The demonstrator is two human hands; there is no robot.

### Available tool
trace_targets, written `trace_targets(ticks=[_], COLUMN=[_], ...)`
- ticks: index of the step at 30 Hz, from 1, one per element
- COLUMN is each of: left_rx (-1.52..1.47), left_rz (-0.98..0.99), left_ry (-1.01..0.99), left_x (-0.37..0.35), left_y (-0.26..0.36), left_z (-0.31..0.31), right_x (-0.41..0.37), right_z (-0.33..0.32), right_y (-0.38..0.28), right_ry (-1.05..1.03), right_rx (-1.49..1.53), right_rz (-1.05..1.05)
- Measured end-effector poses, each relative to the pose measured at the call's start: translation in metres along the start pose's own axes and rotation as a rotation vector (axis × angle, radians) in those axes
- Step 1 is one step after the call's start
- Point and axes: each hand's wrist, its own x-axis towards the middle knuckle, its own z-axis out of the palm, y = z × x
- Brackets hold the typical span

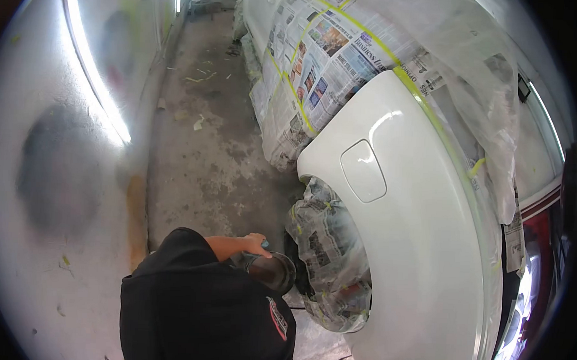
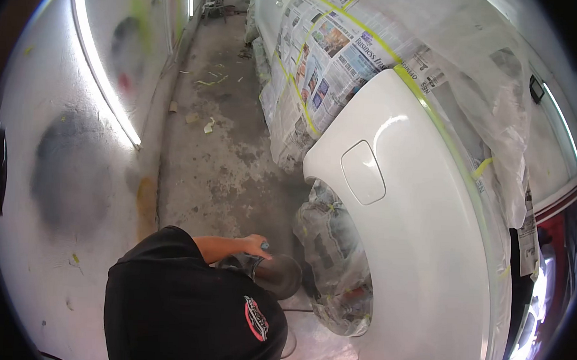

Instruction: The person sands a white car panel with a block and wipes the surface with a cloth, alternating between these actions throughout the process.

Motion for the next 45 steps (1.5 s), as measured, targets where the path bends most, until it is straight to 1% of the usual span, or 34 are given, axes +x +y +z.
trace_targets(ticks=[1,4,7,10,13,16,19,21,23,24,25,26,27,28,29,30,31,32,33,34,35,36,37,38,39,40,42,43,44,45], left_rx=[-0.007,-0.498,-0.926,-1.121,-0.992,-0.977,-0.919,-0.727,-0.568,-0.386,-0.205,-0.129,-0.047,-0.103,-0.075,-0.003,0.073,0.177,0.298,0.416,0.493,0.563,0.547,0.629,0.640,0.737,0.864,0.979,1.006,1.029], left_rz=[-0.041,-0.301,-0.466,-0.511,-0.414,-0.290,-0.240,-0.001,0.409,0.565,0.735,0.866,0.843,0.945,1.016,1.124,1.130,1.231,1.312,1.391,1.563,1.731,1.801,1.843,2.018,2.077,2.325,2.375,2.388,2.402], left_ry=[0.076,-0.269,-0.424,-0.562,-0.652,-0.725,-0.700,-0.778,-0.590,-0.529,-0.506,-0.524,-0.559,-0.583,-0.612,-0.506,-0.624,-0.623,-0.599,-0.563,-0.478,-0.378,-0.325,-0.213,-0.119,-0.104,0.003,0.061,0.068,0.081], left_x=[0.004,-0.001,0.014,0.035,0.069,0.090,0.079,0.090,0.094,0.091,0.088,0.089,0.076,0.068,0.067,0.058,0.045,0.029,0.019,0.017,0.013,0.012,0.014,0.009,0.011,0.021,0.035,0.035,0.041,0.048], left_y=[-0.010,0.007,0.019,0.042,0.056,0.082,0.140,0.166,0.196,0.218,0.252,0.278,0.314,0.346,0.376,0.407,0.443,0.471,0.493,0.518,0.540,0.563,0.584,0.609,0.632,0.655,0.688,0.697,0.701,0.707], left_z=[0.004,-0.046,-0.068,-0.081,-0.070,-0.051,-0.051,-0.033,0.001,0.000,-0.008,-0.007,-0.014,-0.017,-0.008,-0.001,-0.003,0.000,0.010,0.021,0.023,0.020,0.011,-0.004,-0.023,-0.042,-0.080,-0.097,-0.110,-0.116], right_x=[-0.002,-0.009,-0.016,-0.028,-0.045,-0.065,-0.089,-0.103,-0.106,-0.100,-0.074,-0.047,-0.019,0.006,0.031,0.031,0.026,0.031,0.031,0.019,0.023,0.036,0.038,0.038,0.047,0.058,0.070,0.071,0.070,0.064], right_z=[0.003,0.010,0.017,0.024,0.030,0.035,0.035,0.032,0.019,0.008,-0.003,-0.015,-0.033,-0.052,-0.072,-0.102,-0.130,-0.144,-0.154,-0.162,-0.164,-0.159,-0.150,-0.146,-0.146,-0.142,-0.154,-0.176,-0.202,-0.225], right_y=[0.000,-0.001,0.004,0.011,0.021,0.033,0.053,0.071,0.092,0.107,0.125,0.137,0.102,0.058,0.015,-0.053,-0.122,-0.163,-0.197,-0.240,-0.265,-0.283,-0.300,-0.309,-0.304,-0.299,-0.284,-0.267,-0.250,-0.236], right_ry=[0.008,0.048,0.100,0.171,0.261,0.363,0.470,0.558,0.650,0.685,0.685,0.737,0.905,1.083,1.256,1.272,1.366,1.500,1.540,1.544,1.579,1.651,1.577,1.499,1.561,1.617,1.762,1.803,1.845,1.767], right_rx=[0.008,0.037,0.068,0.116,0.165,0.224,0.271,0.296,0.274,0.225,-0.091,-0.422,-0.263,-0.086,0.083,0.448,0.467,0.505,0.561,0.670,0.688,0.609,0.662,0.716,0.660,0.604,0.437,0.460,0.482,0.647], right_rz=[0.012,0.055,0.111,0.187,0.273,0.367,0.443,0.473,0.428,0.356,0.143,-0.058,-0.051,-0.076,-0.128,-0.315,-0.241,-0.317,-0.297,-0.325,-0.366,-0.402,-0.410,-0.421,-0.427,-0.432,-0.409,-0.403,-0.397,-0.305])
